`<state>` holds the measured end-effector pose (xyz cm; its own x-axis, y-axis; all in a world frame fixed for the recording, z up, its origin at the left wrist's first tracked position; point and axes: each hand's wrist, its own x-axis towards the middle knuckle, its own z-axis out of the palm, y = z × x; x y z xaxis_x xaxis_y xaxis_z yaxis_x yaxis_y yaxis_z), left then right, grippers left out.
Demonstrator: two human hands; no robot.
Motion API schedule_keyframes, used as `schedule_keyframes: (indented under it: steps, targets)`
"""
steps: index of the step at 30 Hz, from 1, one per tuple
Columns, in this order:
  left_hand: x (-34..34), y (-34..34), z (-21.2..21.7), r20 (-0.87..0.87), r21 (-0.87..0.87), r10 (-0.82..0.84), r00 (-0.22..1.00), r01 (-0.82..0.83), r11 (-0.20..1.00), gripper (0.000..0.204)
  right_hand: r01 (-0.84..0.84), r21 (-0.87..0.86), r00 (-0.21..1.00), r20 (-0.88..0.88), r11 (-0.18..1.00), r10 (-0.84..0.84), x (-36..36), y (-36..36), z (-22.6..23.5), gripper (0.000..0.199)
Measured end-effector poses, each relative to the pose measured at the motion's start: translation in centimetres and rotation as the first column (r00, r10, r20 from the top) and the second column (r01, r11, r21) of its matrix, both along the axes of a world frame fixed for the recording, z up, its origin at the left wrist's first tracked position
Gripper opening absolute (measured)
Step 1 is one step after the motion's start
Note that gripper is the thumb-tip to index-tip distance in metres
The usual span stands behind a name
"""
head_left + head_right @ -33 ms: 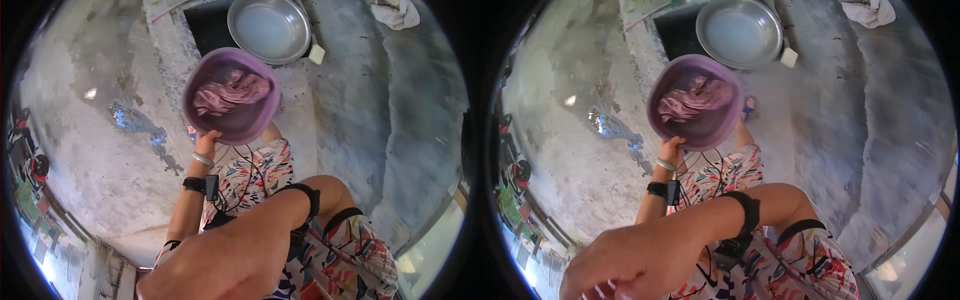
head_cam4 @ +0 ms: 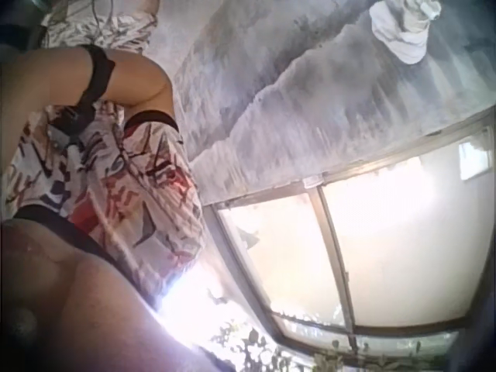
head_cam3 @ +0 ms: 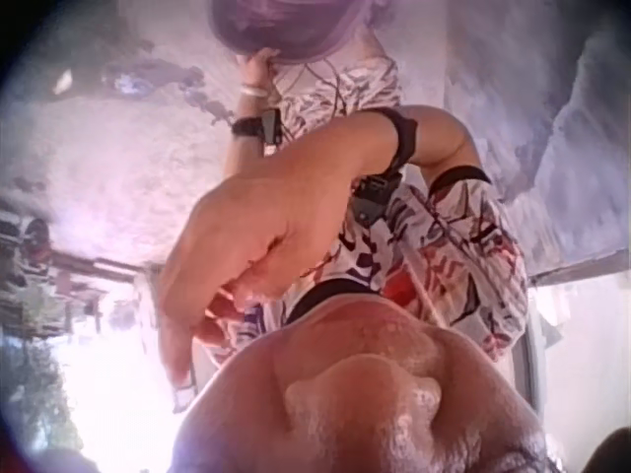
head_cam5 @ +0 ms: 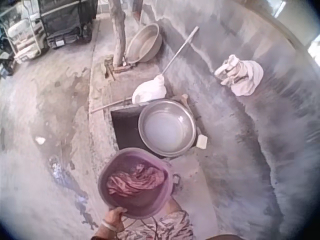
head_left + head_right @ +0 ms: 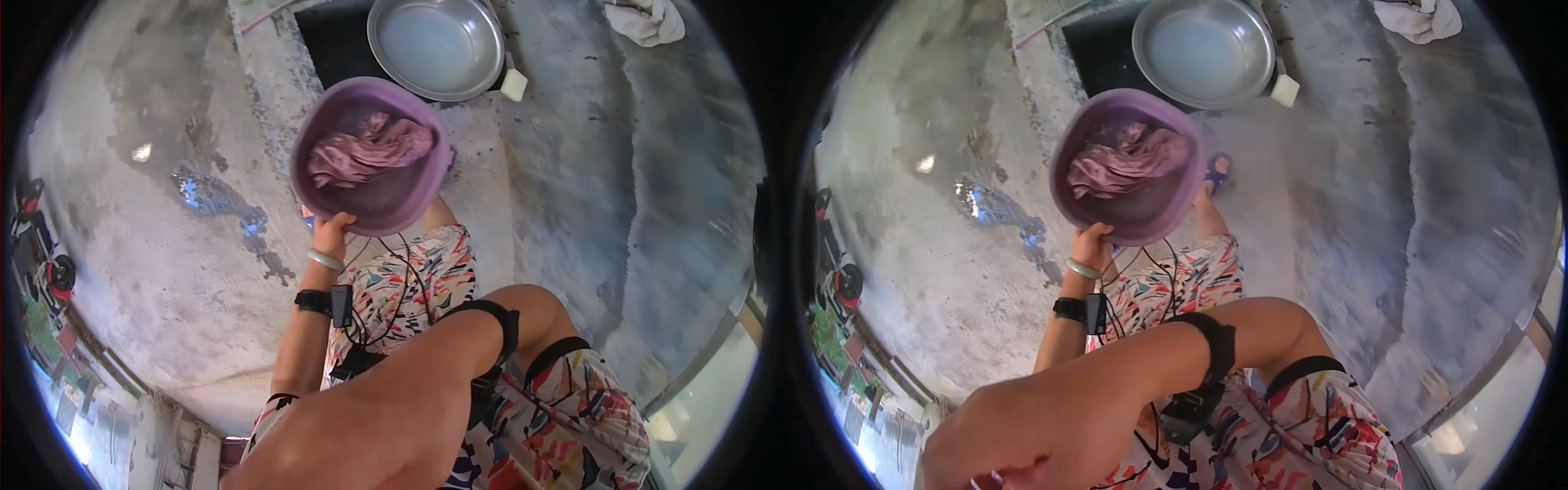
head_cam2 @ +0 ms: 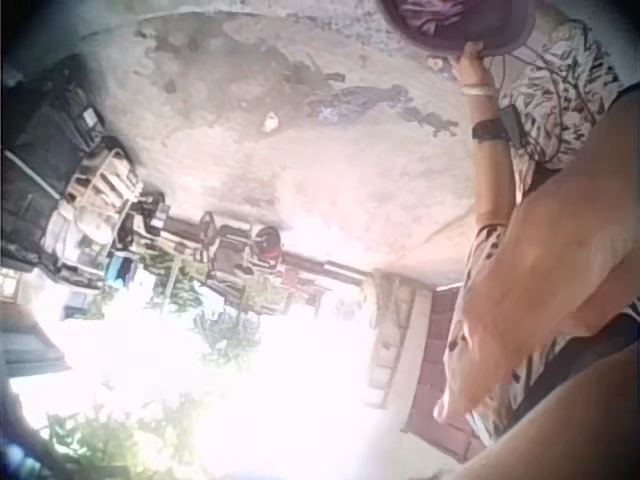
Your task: The person washes a shirt and shorts by hand in a basin, then hangs them on a clothesline using hangers.
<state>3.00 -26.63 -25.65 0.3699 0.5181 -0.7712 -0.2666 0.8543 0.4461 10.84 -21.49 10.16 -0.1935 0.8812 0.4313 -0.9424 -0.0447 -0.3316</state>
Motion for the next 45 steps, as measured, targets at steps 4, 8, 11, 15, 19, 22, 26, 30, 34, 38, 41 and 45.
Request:
schedule_keyframes:
  steps: [4, 8, 11, 15, 19, 22, 26, 30, 34, 38, 41, 45]
  targets:
    - [-2.0, 0.0, -2.7, 0.029, -0.003, 0.121, 0.992, -0.121, 0.993, 0.043, 0.026, 0.057, 0.998, -0.062, 0.998, -0.022, -1.5, 0.0, -1.3, 0.05]
    - [-2.6, 0.2, -6.2, 0.005, 0.066, 0.131, 0.991, -0.131, 0.989, 0.042, 0.065, 0.024, 0.994, -0.086, 0.998, -0.063, -2.2, -0.8, -3.3, 0.036]
    - [-1.7, 1.1, -7.7, -0.04, 0.085, 0.103, 0.994, -0.1, 0.991, 0.041, -0.038, 0.047, 0.999, 0.0, 0.998, 0.038, -1.7, -1.3, -5.1, 0.027]
    - [-0.2, 0.9, -9.5, 0.007, 0.111, 0.169, 0.986, -0.169, 0.979, 0.027, -0.027, 0.055, 1.0, 0.012, 0.998, 0.027, -2.3, -2.6, -9.1, 0.023]
    - [0.1, 0.5, -11.5, -0.02, 0.009, 0.164, 0.986, -0.164, 0.986, 0.033, -0.015, -0.05, 0.956, 0.292, 0.999, 0.029, 0.7, -1.0, -14.7, 0.013]
    - [2.8, 0.9, -10.6, 0.054, 0.016, 0.159, 0.986, -0.16, 0.987, 0.027, 0.141, -0.46, 0.894, 0.439, 0.877, 0.086, 4.0, 0.3, -17.8, 0.01]
    - [2.5, 0.8, -11.3, 0.198, 0.007, 0.135, 0.971, -0.139, 0.99, 0.027, 0.326, -0.658, 0.777, 0.596, 0.679, 0.204, 6.4, 0.7, -23.0, 0.027]
    - [2.6, 1.9, -9.9, 0.257, -0.043, 0.19, 0.948, -0.185, 0.982, 0.031, 0.328, -0.711, 0.802, 0.557, 0.623, 0.214, 7.2, 0.8, -24.7, 0.034]
    - [2.7, 2.1, -8.0, 0.242, 0.002, 0.26, 0.935, -0.269, 0.963, 0.036, 0.324, -0.716, 0.805, 0.552, 0.619, 0.217, 7.1, 0.6, -25.2, 0.037]
    - [2.7, 1.4, -10.2, 0.219, -0.162, 0.329, 0.919, -0.298, 0.941, 0.027, 0.346, -0.736, 0.787, 0.565, 0.582, 0.246, 7.0, -0.1, -25.9, 0.035]
    - [3.0, 0.5, -10.8, 0.141, -0.135, 0.259, 0.955, -0.241, 0.961, 0.027, 0.37, -0.764, 0.793, 0.556, 0.528, 0.25, 7.5, -1.5, -27.1, 0.034]
    - [5.0, 0.6, -10.8, 0.112, -0.128, 0.354, 0.929, -0.34, 0.932, 0.035, 0.449, -0.769, 0.789, 0.581, 0.455, 0.201, 9.6, -3.3, -29.4, 0.032]
